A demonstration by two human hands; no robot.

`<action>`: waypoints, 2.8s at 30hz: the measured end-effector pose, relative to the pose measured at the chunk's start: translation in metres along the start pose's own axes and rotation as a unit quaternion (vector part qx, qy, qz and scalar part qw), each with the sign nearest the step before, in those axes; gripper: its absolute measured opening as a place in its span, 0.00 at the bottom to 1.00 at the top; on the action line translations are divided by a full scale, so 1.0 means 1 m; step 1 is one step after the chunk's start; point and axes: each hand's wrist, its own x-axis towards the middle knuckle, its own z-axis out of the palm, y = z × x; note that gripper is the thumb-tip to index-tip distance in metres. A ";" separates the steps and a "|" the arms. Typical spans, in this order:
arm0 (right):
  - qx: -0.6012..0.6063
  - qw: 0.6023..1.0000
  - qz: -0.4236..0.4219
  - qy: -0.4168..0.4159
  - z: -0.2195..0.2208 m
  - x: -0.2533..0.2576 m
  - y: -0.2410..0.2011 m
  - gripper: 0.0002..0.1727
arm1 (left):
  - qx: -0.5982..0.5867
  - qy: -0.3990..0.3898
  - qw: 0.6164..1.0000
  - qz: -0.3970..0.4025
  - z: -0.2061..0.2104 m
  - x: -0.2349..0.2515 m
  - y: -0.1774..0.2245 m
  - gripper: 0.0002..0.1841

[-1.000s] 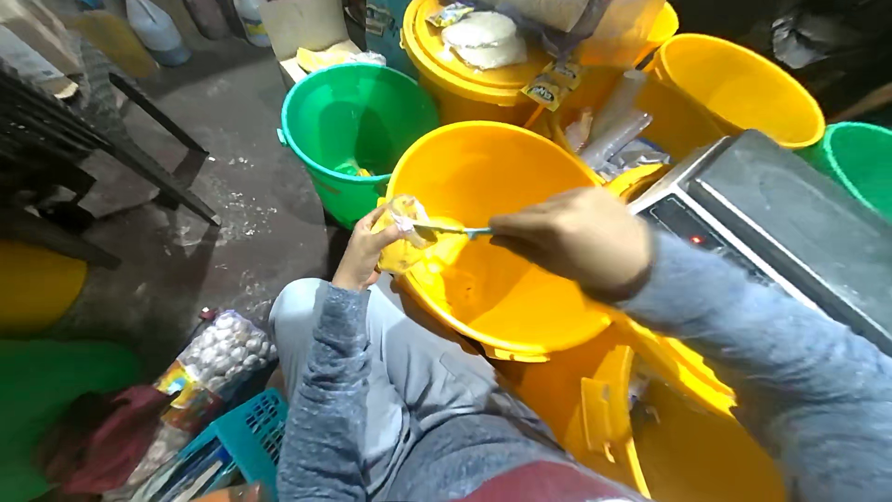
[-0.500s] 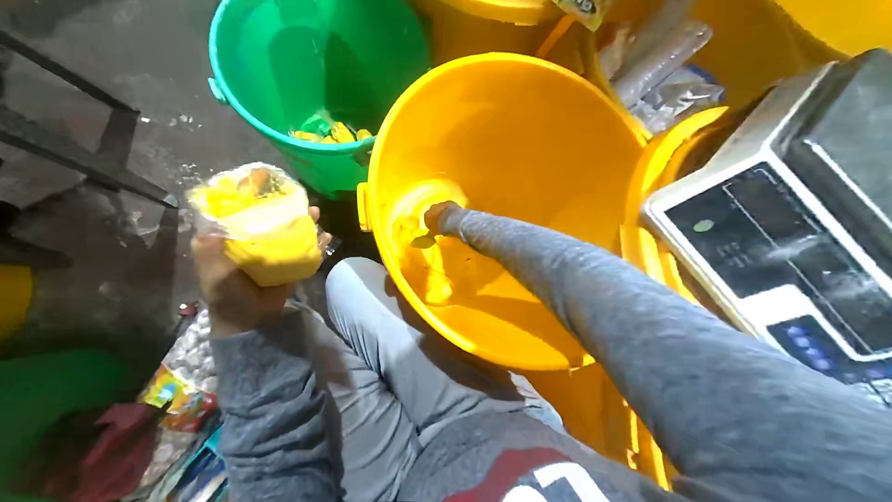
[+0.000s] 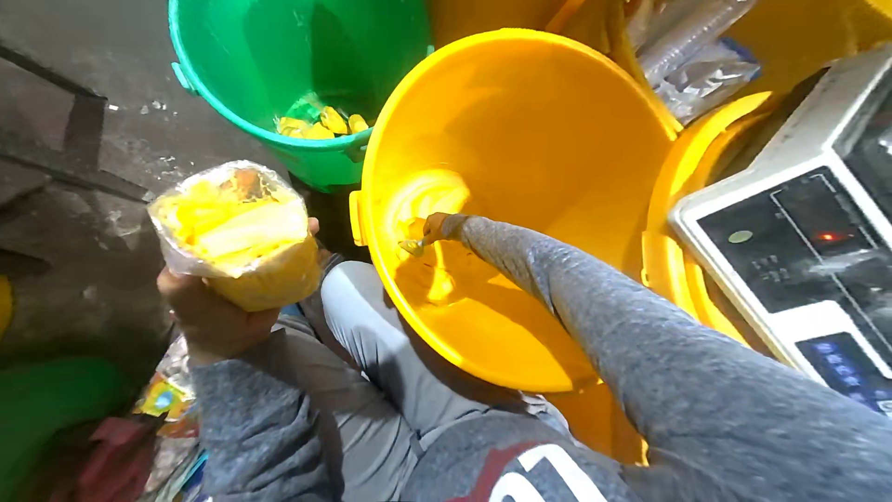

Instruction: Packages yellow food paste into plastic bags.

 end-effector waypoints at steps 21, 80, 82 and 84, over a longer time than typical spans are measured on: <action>0.170 0.788 -0.335 0.488 -0.092 -0.349 -0.115 0.07 | 0.087 -0.081 0.991 -0.056 0.062 -0.017 -0.016 0.43; 0.223 0.725 -0.295 0.581 0.003 -0.321 -0.166 0.11 | 0.013 0.025 0.999 -0.023 0.063 -0.025 -0.004 0.31; 0.242 0.728 -0.286 0.574 0.015 -0.320 -0.166 0.11 | 0.031 0.036 0.999 -0.020 0.067 -0.027 -0.005 0.35; 0.278 0.729 -0.286 0.557 0.024 -0.321 -0.166 0.11 | 0.080 0.034 0.996 -0.001 0.072 -0.028 -0.003 0.34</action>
